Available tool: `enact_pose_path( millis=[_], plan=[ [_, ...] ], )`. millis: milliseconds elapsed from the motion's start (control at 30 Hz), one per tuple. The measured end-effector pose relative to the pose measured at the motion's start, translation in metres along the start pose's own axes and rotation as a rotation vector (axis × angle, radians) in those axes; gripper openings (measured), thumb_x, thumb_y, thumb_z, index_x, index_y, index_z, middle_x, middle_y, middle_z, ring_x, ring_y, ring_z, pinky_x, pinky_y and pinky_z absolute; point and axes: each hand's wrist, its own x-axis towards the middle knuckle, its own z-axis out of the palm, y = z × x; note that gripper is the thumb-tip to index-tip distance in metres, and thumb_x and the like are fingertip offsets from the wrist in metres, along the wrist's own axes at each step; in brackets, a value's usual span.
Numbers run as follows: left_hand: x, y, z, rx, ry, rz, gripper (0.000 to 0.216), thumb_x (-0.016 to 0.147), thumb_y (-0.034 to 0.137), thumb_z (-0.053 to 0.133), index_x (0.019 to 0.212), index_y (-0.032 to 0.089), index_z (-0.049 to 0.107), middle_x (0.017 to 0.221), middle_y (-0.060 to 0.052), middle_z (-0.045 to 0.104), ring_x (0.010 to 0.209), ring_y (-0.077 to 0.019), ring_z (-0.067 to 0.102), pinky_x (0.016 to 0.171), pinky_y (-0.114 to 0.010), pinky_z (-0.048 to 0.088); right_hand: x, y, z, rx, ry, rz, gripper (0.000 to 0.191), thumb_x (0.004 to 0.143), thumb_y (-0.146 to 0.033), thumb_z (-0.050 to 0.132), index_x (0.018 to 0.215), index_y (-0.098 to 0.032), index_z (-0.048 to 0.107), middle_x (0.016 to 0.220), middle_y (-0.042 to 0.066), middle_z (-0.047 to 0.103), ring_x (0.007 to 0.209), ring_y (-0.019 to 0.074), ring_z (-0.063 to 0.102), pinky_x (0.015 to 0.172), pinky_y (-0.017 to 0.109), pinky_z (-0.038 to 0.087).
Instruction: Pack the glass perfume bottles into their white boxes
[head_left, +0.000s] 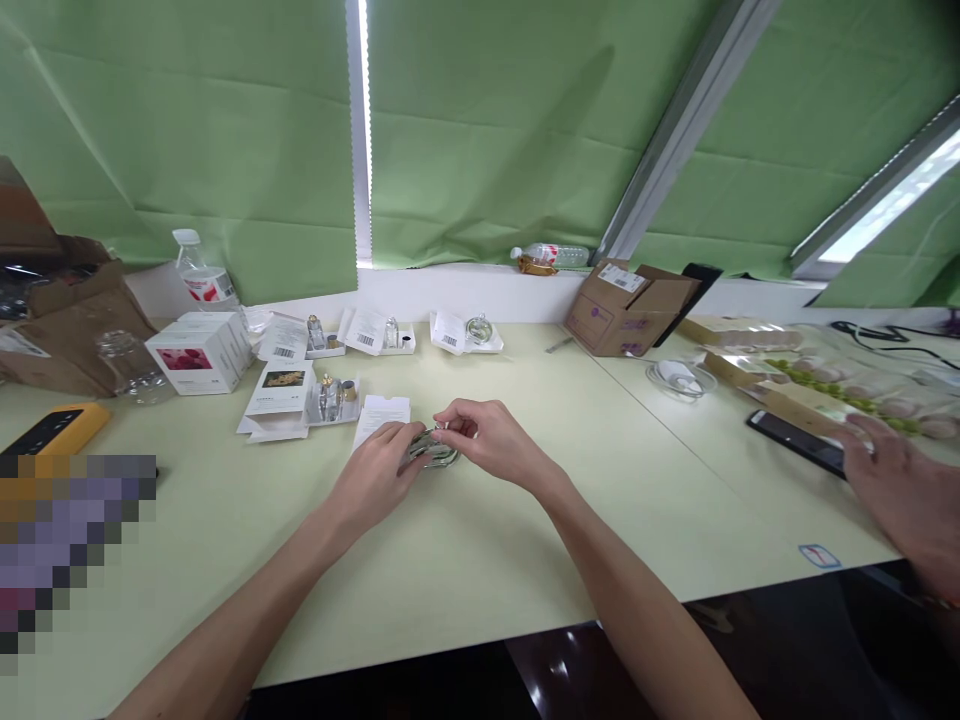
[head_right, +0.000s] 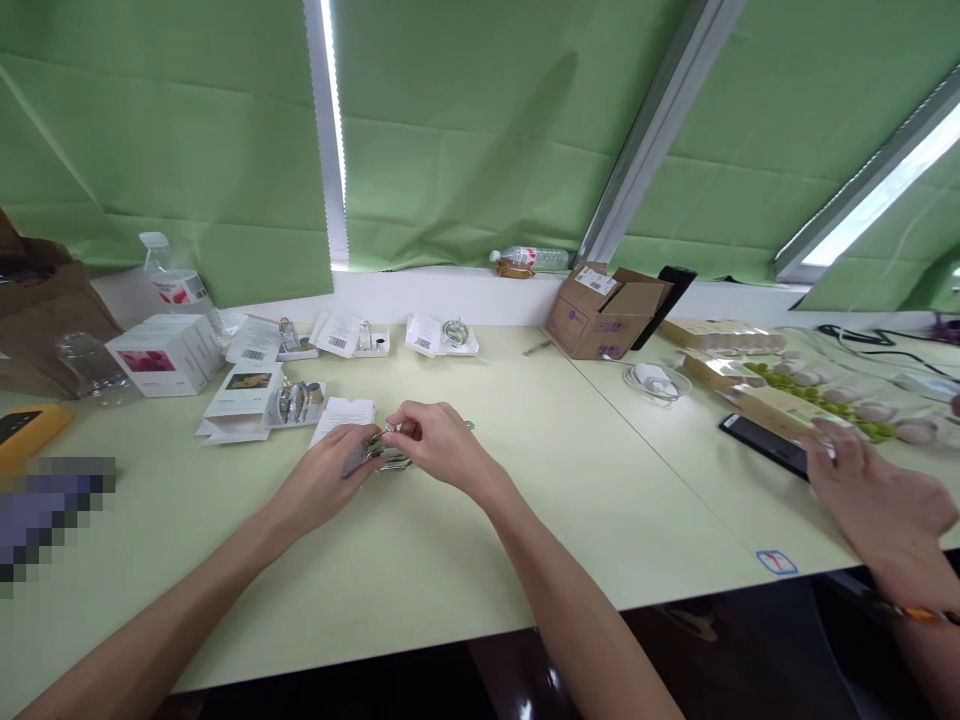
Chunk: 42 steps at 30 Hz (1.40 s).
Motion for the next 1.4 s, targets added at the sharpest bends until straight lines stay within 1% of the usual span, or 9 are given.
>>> enact_pose_path(
  millis=[167, 367, 600, 733, 800, 867, 1067, 1267, 1400],
  plan=[
    [0.0, -0.001, 0.001, -0.002, 0.004, -0.003, 0.021, 0.094, 0.026, 0.051, 0.114, 0.025, 0.052, 0.115, -0.005, 0.063, 0.11, -0.0244, 0.058, 0.084, -0.036, 0.048, 0.001, 0.0, -0.002, -0.006, -0.014, -0.041, 0.025, 0.089, -0.037, 0.059, 0.107, -0.022, 0.069, 0.079, 0.002, 0.07, 0.069, 0.0153, 0.061, 0.065, 0.029, 0.049],
    [0.0, -0.002, 0.002, 0.0, 0.005, -0.002, 0.021, 0.093, 0.027, 0.052, 0.114, 0.025, 0.053, 0.115, -0.005, 0.063, 0.111, -0.0248, 0.058, 0.085, -0.036, 0.048, 0.002, 0.004, -0.001, 0.028, -0.028, -0.06, 0.02, 0.091, -0.034, 0.056, 0.097, -0.022, 0.072, 0.091, 0.004, 0.071, 0.077, 0.017, 0.063, 0.066, 0.03, 0.049],
    [0.0, 0.0, 0.0, 0.0, -0.001, 0.002, 0.022, 0.093, 0.027, 0.051, 0.115, 0.024, 0.052, 0.115, -0.005, 0.063, 0.109, -0.0244, 0.058, 0.083, -0.035, 0.048, 0.002, 0.005, 0.006, -0.018, 0.052, 0.014, 0.022, 0.087, -0.041, 0.061, 0.078, -0.02, 0.059, 0.073, 0.001, 0.066, 0.061, 0.0132, 0.054, 0.055, 0.027, 0.041],
    [0.0, 0.0, 0.0, 0.0, -0.007, 0.0, 0.022, 0.093, 0.026, 0.051, 0.114, 0.024, 0.053, 0.112, -0.005, 0.063, 0.108, -0.0245, 0.058, 0.082, -0.035, 0.048, 0.002, 0.002, 0.006, -0.023, 0.044, 0.013, 0.02, 0.087, -0.041, 0.062, 0.085, -0.021, 0.06, 0.063, -0.003, 0.059, 0.056, 0.0118, 0.049, 0.053, 0.026, 0.038],
    [0.0, 0.0, 0.0, 0.001, -0.004, 0.001, 0.021, 0.093, 0.026, 0.051, 0.114, 0.024, 0.054, 0.111, -0.005, 0.064, 0.107, -0.0243, 0.059, 0.082, -0.035, 0.048, 0.002, 0.002, 0.004, 0.022, 0.011, -0.005, 0.02, 0.087, -0.04, 0.061, 0.095, -0.022, 0.064, 0.065, -0.002, 0.06, 0.058, 0.0122, 0.051, 0.055, 0.026, 0.04],
    [0.0, -0.001, 0.0, 0.0, 0.005, 0.006, 0.023, 0.093, 0.026, 0.051, 0.115, 0.025, 0.054, 0.112, -0.005, 0.064, 0.107, -0.024, 0.059, 0.083, -0.035, 0.048, 0.003, 0.003, 0.002, 0.084, -0.021, -0.007, 0.021, 0.088, -0.039, 0.059, 0.098, -0.022, 0.067, 0.071, 0.0, 0.062, 0.062, 0.0128, 0.053, 0.058, 0.027, 0.042],
    [-0.001, -0.001, 0.001, -0.001, 0.011, 0.001, 0.023, 0.093, 0.027, 0.052, 0.116, 0.024, 0.053, 0.112, -0.005, 0.063, 0.105, -0.0238, 0.059, 0.082, -0.035, 0.048, 0.005, 0.009, 0.004, 0.243, -0.033, 0.07, 0.024, 0.085, -0.043, 0.062, 0.082, -0.019, 0.063, 0.076, 0.001, 0.062, 0.062, 0.0121, 0.05, 0.054, 0.026, 0.04],
    [0.0, 0.001, -0.001, -0.014, 0.002, -0.005, 0.023, 0.093, 0.025, 0.051, 0.115, 0.025, 0.054, 0.11, -0.005, 0.064, 0.105, -0.0242, 0.059, 0.08, -0.035, 0.049, 0.005, 0.006, 0.01, 0.104, 0.059, 0.063, 0.033, 0.082, -0.05, 0.064, 0.074, -0.02, 0.053, 0.067, -0.001, 0.06, 0.056, 0.0115, 0.046, 0.051, 0.025, 0.036],
    [0.0, 0.001, -0.001, -0.012, -0.007, -0.008, 0.023, 0.093, 0.026, 0.051, 0.116, 0.025, 0.054, 0.111, -0.005, 0.064, 0.106, -0.0247, 0.059, 0.081, -0.036, 0.049, 0.003, 0.003, 0.006, 0.114, 0.005, 0.063, 0.029, 0.085, -0.05, 0.061, 0.088, -0.021, 0.061, 0.066, -0.001, 0.058, 0.057, 0.0124, 0.05, 0.052, 0.025, 0.038]
  ],
)
